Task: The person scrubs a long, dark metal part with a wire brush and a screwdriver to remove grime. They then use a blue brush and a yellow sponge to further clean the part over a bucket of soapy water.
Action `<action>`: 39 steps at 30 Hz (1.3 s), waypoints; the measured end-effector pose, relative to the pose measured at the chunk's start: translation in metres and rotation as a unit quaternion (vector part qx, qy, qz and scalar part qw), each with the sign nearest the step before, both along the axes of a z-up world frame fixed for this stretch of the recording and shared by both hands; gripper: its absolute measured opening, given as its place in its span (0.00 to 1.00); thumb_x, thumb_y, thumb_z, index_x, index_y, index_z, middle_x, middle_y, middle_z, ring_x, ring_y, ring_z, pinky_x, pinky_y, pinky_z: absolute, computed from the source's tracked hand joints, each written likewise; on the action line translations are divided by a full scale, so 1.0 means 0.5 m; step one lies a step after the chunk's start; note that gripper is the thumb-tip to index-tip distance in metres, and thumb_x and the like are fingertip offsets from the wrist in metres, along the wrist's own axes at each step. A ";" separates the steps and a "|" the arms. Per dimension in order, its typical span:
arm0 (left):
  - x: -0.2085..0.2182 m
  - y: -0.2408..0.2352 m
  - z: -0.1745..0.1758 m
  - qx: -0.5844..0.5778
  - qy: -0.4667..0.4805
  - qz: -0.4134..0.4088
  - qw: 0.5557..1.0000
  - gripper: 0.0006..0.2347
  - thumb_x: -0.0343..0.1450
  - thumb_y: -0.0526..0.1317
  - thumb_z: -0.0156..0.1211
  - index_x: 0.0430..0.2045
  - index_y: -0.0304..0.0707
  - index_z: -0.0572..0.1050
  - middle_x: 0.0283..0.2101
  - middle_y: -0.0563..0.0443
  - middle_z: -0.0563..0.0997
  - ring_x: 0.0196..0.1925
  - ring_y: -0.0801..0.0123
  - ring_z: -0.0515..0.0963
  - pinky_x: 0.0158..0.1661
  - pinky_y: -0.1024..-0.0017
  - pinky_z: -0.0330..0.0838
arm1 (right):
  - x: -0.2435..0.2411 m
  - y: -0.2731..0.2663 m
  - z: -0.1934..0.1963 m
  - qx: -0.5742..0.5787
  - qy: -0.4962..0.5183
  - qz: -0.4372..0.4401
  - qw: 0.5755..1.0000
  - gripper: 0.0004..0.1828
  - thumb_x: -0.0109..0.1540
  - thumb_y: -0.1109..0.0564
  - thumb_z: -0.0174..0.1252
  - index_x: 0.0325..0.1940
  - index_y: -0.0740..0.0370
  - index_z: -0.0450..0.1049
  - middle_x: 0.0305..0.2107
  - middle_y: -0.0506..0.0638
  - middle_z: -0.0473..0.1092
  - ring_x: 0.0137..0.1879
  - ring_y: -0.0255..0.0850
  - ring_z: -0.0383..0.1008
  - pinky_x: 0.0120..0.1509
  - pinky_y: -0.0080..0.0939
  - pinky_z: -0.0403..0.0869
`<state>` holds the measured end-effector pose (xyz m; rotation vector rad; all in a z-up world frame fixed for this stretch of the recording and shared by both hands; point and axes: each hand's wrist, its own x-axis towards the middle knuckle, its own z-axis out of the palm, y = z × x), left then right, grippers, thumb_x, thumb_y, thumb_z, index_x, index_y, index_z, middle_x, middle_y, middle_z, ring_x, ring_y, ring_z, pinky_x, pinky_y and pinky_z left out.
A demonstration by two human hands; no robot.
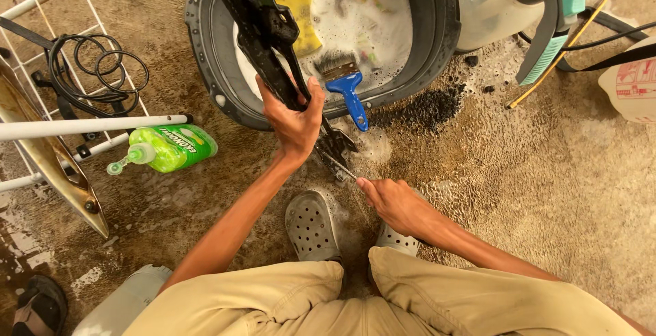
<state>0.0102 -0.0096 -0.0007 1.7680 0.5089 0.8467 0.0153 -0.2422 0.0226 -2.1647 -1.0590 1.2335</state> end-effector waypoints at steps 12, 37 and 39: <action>-0.001 -0.002 -0.003 -0.004 -0.024 -0.027 0.999 0.21 0.77 0.35 0.61 0.60 0.25 0.59 0.31 0.52 0.79 0.29 0.74 0.80 0.35 0.74 0.78 | 0.008 0.003 0.034 0.039 -0.050 0.023 0.998 0.22 0.70 0.53 0.37 0.48 0.75 0.71 0.15 0.66 0.65 0.16 0.60 0.69 0.19 0.59 0.69; -0.022 0.003 -0.013 -0.048 0.018 0.071 0.996 0.27 0.76 0.34 0.62 0.67 0.27 0.54 0.33 0.55 0.77 0.29 0.78 0.75 0.28 0.78 0.70 | -0.044 -0.041 -0.085 0.036 -0.134 0.187 0.972 0.30 0.63 0.63 0.45 0.70 0.76 0.55 0.27 0.65 0.67 0.30 0.56 0.70 0.32 0.55 0.70; -0.023 0.002 -0.019 -0.044 0.037 0.073 0.996 0.28 0.77 0.35 0.63 0.69 0.28 0.55 0.32 0.54 0.75 0.27 0.77 0.73 0.27 0.77 0.69 | -0.041 -0.043 -0.075 0.055 -0.143 0.183 0.971 0.31 0.62 0.63 0.45 0.69 0.76 0.56 0.27 0.65 0.67 0.30 0.56 0.70 0.32 0.55 0.70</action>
